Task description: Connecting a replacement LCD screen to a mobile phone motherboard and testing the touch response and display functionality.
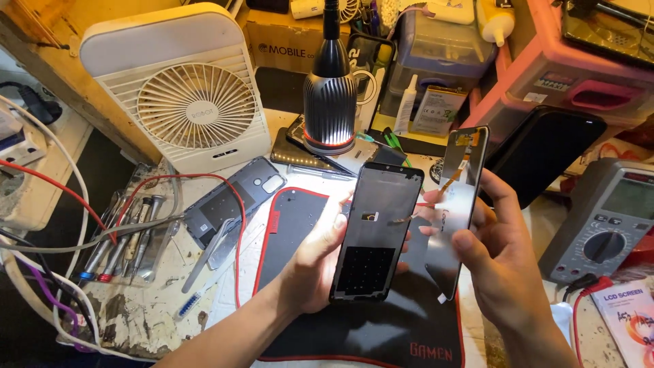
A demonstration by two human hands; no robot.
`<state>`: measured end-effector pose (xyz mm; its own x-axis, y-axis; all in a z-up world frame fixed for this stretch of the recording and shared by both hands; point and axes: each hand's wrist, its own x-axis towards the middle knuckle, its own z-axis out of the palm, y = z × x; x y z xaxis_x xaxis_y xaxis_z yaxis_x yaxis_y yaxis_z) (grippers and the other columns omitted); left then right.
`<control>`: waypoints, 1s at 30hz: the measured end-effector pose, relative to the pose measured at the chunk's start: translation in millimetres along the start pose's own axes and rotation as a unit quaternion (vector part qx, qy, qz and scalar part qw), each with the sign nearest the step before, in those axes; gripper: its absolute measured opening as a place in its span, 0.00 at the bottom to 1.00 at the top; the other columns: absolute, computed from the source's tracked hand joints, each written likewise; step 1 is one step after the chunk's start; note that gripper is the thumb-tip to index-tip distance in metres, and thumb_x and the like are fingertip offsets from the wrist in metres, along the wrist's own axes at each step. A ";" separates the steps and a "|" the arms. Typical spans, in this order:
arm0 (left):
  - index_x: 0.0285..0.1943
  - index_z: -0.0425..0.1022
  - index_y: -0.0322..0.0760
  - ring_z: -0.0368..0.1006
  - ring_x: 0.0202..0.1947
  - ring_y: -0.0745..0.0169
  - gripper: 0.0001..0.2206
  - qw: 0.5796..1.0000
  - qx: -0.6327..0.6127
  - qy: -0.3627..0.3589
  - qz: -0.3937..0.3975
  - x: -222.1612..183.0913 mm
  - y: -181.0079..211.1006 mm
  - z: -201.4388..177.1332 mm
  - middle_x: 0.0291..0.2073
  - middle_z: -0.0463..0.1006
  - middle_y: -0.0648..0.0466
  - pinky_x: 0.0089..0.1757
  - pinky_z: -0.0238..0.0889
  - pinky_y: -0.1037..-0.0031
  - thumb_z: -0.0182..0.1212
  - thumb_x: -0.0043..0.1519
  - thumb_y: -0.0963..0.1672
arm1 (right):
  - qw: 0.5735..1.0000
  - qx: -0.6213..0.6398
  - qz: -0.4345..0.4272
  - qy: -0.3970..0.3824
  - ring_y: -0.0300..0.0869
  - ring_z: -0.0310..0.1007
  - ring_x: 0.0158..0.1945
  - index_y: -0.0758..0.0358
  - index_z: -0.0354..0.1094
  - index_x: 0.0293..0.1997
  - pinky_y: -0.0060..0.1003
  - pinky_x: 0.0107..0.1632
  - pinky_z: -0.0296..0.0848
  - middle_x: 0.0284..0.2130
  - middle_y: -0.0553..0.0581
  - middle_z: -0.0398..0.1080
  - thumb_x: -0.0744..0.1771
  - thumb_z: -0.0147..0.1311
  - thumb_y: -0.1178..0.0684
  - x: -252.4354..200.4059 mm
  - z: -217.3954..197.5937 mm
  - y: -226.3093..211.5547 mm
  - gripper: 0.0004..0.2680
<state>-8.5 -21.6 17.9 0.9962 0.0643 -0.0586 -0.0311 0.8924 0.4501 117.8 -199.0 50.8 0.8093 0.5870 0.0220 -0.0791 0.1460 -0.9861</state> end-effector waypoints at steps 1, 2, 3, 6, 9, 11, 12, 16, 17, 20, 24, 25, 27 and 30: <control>0.73 0.50 0.39 0.74 0.54 0.41 0.32 1.000 0.007 -0.010 0.009 0.2 0.0 0.8 0.60 0.69 0.35 0.53 0.70 0.42 0.62 0.62 0.49 | 1.000 -0.017 -0.003 -0.001 0.58 0.78 0.51 0.61 0.46 0.73 0.48 0.52 0.79 0.53 0.73 0.70 0.61 0.56 0.45 1.0 -0.7 -0.7 0.33; 0.74 0.48 0.40 0.73 0.55 0.45 0.34 1.000 0.014 -0.020 0.019 0.1 0.2 1.6 0.61 0.68 0.38 0.53 0.70 0.42 0.63 0.62 0.49 | 0.999 -0.033 -0.005 -0.002 0.60 0.80 0.52 0.61 0.47 0.72 0.48 0.51 0.79 0.53 0.72 0.72 0.61 0.55 0.45 2.1 -1.2 -1.5 0.32; 0.74 0.48 0.40 0.73 0.55 0.45 0.34 0.999 0.014 -0.021 0.020 0.1 0.1 1.4 0.61 0.68 0.38 0.53 0.70 0.42 0.63 0.62 0.49 | 0.999 -0.034 -0.006 -0.003 0.60 0.80 0.52 0.61 0.47 0.72 0.48 0.51 0.79 0.53 0.72 0.72 0.61 0.55 0.45 2.7 -1.9 -2.4 0.32; 0.76 0.45 0.43 0.70 0.61 0.40 0.39 0.999 0.039 -0.017 0.030 -0.3 1.5 1.0 0.62 0.68 0.35 0.55 0.69 0.42 0.66 0.60 0.50 | 1.000 -0.005 0.012 0.016 0.64 0.78 0.52 0.61 0.46 0.73 0.50 0.50 0.78 0.54 0.75 0.70 0.61 0.54 0.48 5.0 -4.9 -4.6 0.31; 0.82 0.28 0.52 0.71 0.59 0.45 0.48 0.996 0.064 -0.039 0.052 -0.1 2.3 -3.5 0.63 0.68 0.32 0.55 0.68 0.43 0.69 0.64 0.48 | 1.000 0.001 0.005 0.019 0.60 0.75 0.50 0.65 0.45 0.74 0.48 0.50 0.77 0.54 0.74 0.69 0.61 0.53 0.47 6.9 -9.6 -5.9 0.33; 0.81 0.39 0.48 0.73 0.50 0.55 0.48 0.974 0.198 0.020 0.103 2.7 -0.4 -11.3 0.50 0.71 0.43 0.51 0.75 0.60 0.73 0.55 0.46 | 1.000 0.001 -0.004 0.011 0.62 0.76 0.49 0.63 0.44 0.74 0.51 0.48 0.78 0.55 0.76 0.68 0.61 0.53 0.45 6.7 -12.5 -7.9 0.33; 0.81 0.39 0.48 0.73 0.50 0.55 0.48 0.975 0.197 0.021 0.102 1.7 -1.4 -13.7 0.50 0.71 0.43 0.51 0.75 0.60 0.73 0.55 0.46 | 1.000 0.001 -0.003 0.012 0.62 0.76 0.49 0.63 0.44 0.74 0.51 0.48 0.78 0.55 0.76 0.68 0.61 0.53 0.45 5.4 -16.0 -7.1 0.33; 0.81 0.46 0.48 0.67 0.59 0.53 0.43 0.940 0.324 0.002 0.104 -2.1 5.7 -6.2 0.52 0.68 0.44 0.51 0.73 0.65 0.69 0.57 0.44 | 1.000 -0.010 0.016 -0.009 0.57 0.75 0.41 0.61 0.46 0.75 0.50 0.45 0.77 0.55 0.75 0.69 0.61 0.54 0.45 2.4 -26.3 -6.2 0.33; 0.80 0.54 0.44 0.67 0.59 0.54 0.40 0.925 0.367 0.005 0.094 -3.7 9.6 -0.8 0.50 0.67 0.49 0.50 0.72 0.69 0.69 0.57 0.46 | 0.999 -0.023 0.024 -0.009 0.59 0.76 0.42 0.62 0.46 0.75 0.52 0.46 0.77 0.55 0.75 0.70 0.61 0.52 0.46 2.1 -28.1 -5.9 0.33; 0.79 0.56 0.44 0.67 0.52 0.58 0.38 0.919 0.388 0.011 0.073 -3.2 11.8 3.9 0.50 0.64 0.48 0.51 0.72 0.68 0.68 0.57 0.46 | 0.999 -0.034 0.015 -0.015 0.65 0.77 0.50 0.62 0.44 0.75 0.52 0.51 0.77 0.55 0.77 0.69 0.61 0.51 0.48 1.0 -28.3 -6.2 0.32; 0.78 0.58 0.43 0.65 0.48 0.61 0.37 0.909 0.408 0.023 0.078 -1.6 12.3 -0.5 0.48 0.62 0.49 0.47 0.73 0.74 0.68 0.57 0.42 | 0.998 -0.036 0.035 -0.025 0.59 0.77 0.47 0.59 0.44 0.76 0.52 0.45 0.80 0.55 0.73 0.70 0.60 0.54 0.46 1.2 -32.7 -3.5 0.34; 0.78 0.57 0.44 0.68 0.50 0.59 0.38 0.907 0.411 0.028 0.081 -1.5 13.5 -0.3 0.49 0.63 0.47 0.47 0.75 0.73 0.69 0.56 0.43 | 0.999 -0.028 0.018 -0.038 0.57 0.76 0.52 0.60 0.44 0.76 0.51 0.48 0.80 0.54 0.74 0.70 0.60 0.55 0.45 1.3 -33.0 -1.2 0.34; 0.78 0.56 0.45 0.71 0.53 0.56 0.39 0.906 0.415 0.034 0.080 -2.6 14.7 -2.4 0.50 0.64 0.45 0.46 0.77 0.71 0.70 0.56 0.43 | 0.999 -0.020 0.004 -0.049 0.54 0.74 0.56 0.60 0.44 0.75 0.49 0.51 0.80 0.54 0.74 0.70 0.61 0.56 0.45 -0.2 -33.1 1.7 0.34; 0.76 0.58 0.52 0.75 0.56 0.53 0.39 0.857 0.502 0.071 0.093 -1.5 17.0 -5.4 0.51 0.69 0.45 0.55 0.78 0.61 0.71 0.53 0.47 | 0.997 -0.045 -0.010 -0.059 0.54 0.73 0.60 0.61 0.45 0.74 0.47 0.53 0.81 0.52 0.74 0.71 0.61 0.56 0.47 -0.7 -33.6 3.8 0.32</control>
<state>-11.0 -4.1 20.8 0.9596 0.2808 0.0206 -0.0310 0.0326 0.9990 136.5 -225.6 41.5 0.7354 0.6752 0.0565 -0.0066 0.0905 -0.9959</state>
